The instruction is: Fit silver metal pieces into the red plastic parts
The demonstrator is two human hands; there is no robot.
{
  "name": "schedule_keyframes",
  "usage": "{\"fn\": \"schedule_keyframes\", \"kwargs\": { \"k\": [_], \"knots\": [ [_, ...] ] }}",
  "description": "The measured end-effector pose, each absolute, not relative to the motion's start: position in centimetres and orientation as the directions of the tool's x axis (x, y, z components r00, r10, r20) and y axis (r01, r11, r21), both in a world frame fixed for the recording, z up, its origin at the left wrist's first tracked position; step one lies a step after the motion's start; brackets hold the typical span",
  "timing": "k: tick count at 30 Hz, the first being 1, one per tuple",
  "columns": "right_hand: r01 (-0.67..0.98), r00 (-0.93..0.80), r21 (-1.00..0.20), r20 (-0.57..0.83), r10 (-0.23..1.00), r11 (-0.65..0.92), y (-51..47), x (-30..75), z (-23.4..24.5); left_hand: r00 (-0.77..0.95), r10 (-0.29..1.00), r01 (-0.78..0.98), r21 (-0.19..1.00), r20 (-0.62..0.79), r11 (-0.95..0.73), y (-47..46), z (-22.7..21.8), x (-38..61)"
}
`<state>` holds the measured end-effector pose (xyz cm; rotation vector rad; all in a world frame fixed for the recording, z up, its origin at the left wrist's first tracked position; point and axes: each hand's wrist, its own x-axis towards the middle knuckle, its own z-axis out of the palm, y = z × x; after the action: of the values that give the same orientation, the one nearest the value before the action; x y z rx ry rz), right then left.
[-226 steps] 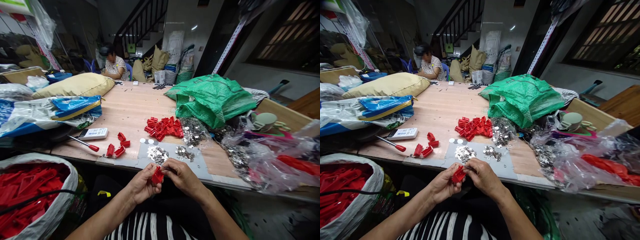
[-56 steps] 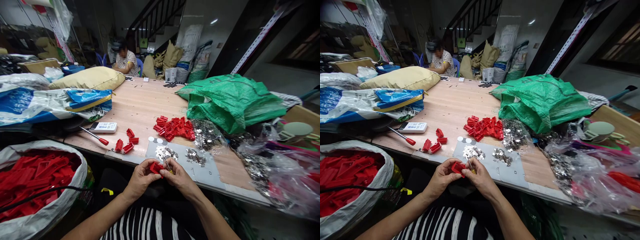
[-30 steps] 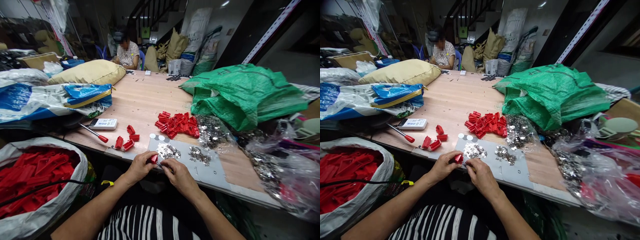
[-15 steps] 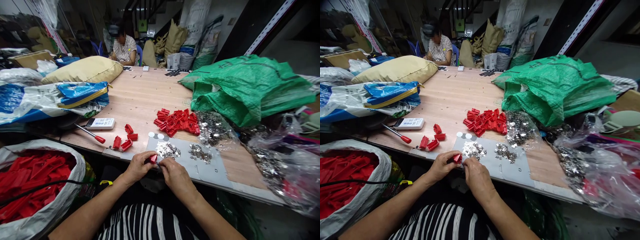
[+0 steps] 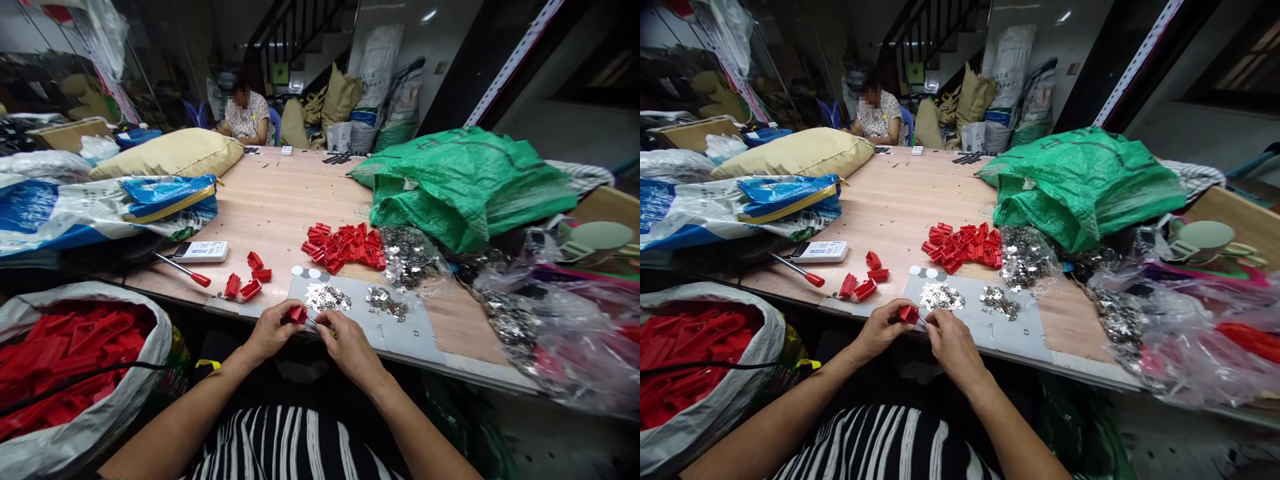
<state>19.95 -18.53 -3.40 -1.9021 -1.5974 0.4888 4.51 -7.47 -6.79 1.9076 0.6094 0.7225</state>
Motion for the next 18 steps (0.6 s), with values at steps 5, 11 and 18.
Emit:
{"fn": "schedule_keyframes", "kwargs": {
  "k": [5, 11, 18],
  "knots": [
    [0.767, 0.157, -0.637, 0.076, 0.985, -0.073, -18.3, 19.8, -3.7, 0.719, 0.662, 0.099, 0.912, 0.212, -0.399, -7.4, -6.6, 4.3],
    [0.823, 0.148, -0.559, 0.045, 0.988, -0.098, -17.8, 19.4, -3.6, 0.730, 0.641, 0.082, 0.902, 0.235, -0.424, -7.3, -6.5, 4.3],
    [0.898, 0.145, -0.421, 0.005, 0.989, -0.130, -17.1, 18.5, -2.8, 0.707, 0.665, 0.087, 0.904, 0.240, -0.418, -7.3, -7.0, 4.8]
  ]
}}
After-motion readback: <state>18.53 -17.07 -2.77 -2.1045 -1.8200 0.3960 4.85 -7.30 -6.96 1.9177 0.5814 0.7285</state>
